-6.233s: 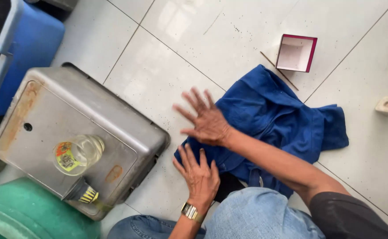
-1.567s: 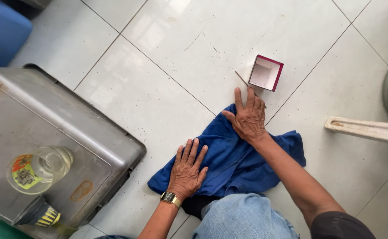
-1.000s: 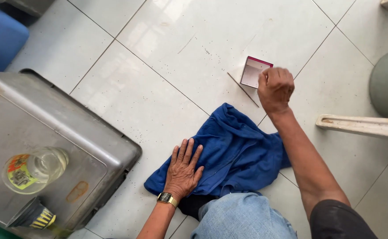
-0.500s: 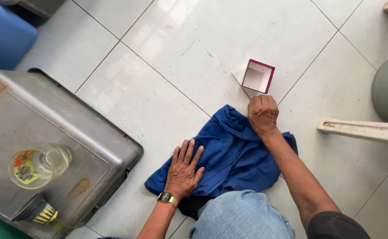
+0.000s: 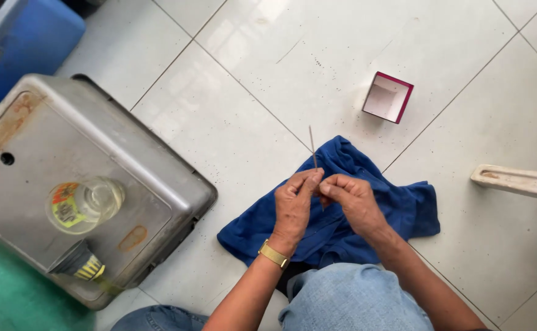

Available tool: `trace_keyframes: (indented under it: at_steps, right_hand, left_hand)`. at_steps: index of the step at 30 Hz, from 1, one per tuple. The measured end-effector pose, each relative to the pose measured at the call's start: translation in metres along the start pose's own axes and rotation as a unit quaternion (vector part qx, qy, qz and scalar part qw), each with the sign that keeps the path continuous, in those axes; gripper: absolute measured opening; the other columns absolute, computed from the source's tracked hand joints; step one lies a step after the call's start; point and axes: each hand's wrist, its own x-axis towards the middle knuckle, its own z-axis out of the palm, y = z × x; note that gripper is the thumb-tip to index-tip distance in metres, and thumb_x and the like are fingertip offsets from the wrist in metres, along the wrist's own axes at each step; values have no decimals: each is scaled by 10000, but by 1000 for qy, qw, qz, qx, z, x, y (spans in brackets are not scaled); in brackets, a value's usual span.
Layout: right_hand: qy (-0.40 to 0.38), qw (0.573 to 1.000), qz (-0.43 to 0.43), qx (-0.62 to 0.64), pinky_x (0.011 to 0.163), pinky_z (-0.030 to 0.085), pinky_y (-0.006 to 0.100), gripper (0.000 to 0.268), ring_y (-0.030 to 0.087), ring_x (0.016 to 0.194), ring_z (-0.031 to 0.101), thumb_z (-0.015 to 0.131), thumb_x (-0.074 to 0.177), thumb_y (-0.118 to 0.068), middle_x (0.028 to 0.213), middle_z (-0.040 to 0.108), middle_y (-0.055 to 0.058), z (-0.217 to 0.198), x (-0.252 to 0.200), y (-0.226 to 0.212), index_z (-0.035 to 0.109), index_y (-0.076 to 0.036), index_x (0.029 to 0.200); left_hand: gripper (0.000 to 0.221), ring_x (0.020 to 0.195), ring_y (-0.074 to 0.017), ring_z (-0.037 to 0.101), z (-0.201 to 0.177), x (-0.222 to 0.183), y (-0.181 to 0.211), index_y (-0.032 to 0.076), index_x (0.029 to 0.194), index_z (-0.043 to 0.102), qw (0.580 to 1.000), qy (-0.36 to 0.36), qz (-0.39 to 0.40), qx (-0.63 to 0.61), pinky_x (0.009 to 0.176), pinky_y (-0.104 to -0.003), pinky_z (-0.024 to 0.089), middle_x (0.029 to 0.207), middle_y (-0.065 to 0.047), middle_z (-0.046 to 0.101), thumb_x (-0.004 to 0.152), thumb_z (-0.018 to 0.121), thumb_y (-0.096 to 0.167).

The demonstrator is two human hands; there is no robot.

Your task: Picking up small black seeds from a blue shirt and placing them into a small box.

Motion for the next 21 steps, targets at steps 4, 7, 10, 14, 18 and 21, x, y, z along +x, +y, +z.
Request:
trace_keyframes:
  at_steps: [4, 7, 10, 14, 18, 21]
  right_hand:
    - [14, 993, -29, -112, 730, 538, 232, 109, 85, 784, 630, 653, 943, -71, 839, 698, 46, -3, -17, 1, 722, 14, 938]
    - [50, 968, -128, -209, 660, 568, 248, 111, 94, 741, 667, 675, 926, -86, 809, 717, 63, -20, -26, -10, 707, 19, 912]
    - [249, 914, -140, -287, 620, 574, 282, 120, 130, 682, 705, 624, 916, -73, 814, 749, 97, -77, -18, -4, 713, 5, 899]
    - [359, 744, 8, -564, 689, 554, 445, 224, 312, 708, 686, 602, 951, -149, 831, 730, 207, -182, 21, 35, 721, 17, 856]
    - [367, 617, 45, -695, 781, 546, 479, 237, 369, 871, 674, 641, 871, -160, 943, 705, 262, -190, 31, 31, 700, 59, 938]
    - [383, 626, -77, -675, 928, 537, 458, 297, 344, 1050, 637, 577, 946, -149, 1114, 669, 259, -177, 35, 55, 667, 94, 1092]
  left_hand:
    - [248, 835, -98, 658, 5, 0, -31, -57, 1035, 767, 999, 17, 5, -26, 763, -246, 548, 957, -73, 766, 935, 735, 168]
    - [257, 915, -151, 686, 21, -6, -30, -82, 1058, 746, 997, -52, 7, -59, 850, -287, 565, 1013, -125, 754, 938, 732, 145]
    - [276, 1143, -266, 683, 26, 1, -15, 8, 1140, 764, 946, -50, 165, 275, 977, -339, 533, 1228, -156, 718, 949, 704, 197]
    - [550, 1501, -417, 235, 30, 38, -32, 94, 1422, 540, 763, -141, 308, 550, 1191, -546, 255, 1589, -216, 342, 918, 685, 258]
    - [629, 1543, -366, 72, 25, 60, -61, 199, 1524, 431, 673, -219, 305, 637, 1213, -627, 86, 1662, -173, 165, 937, 612, 336]
    - [616, 1543, -381, 95, 16, 50, -66, 186, 1535, 432, 677, -210, 311, 634, 1218, -608, 89, 1660, -182, 185, 958, 590, 336]
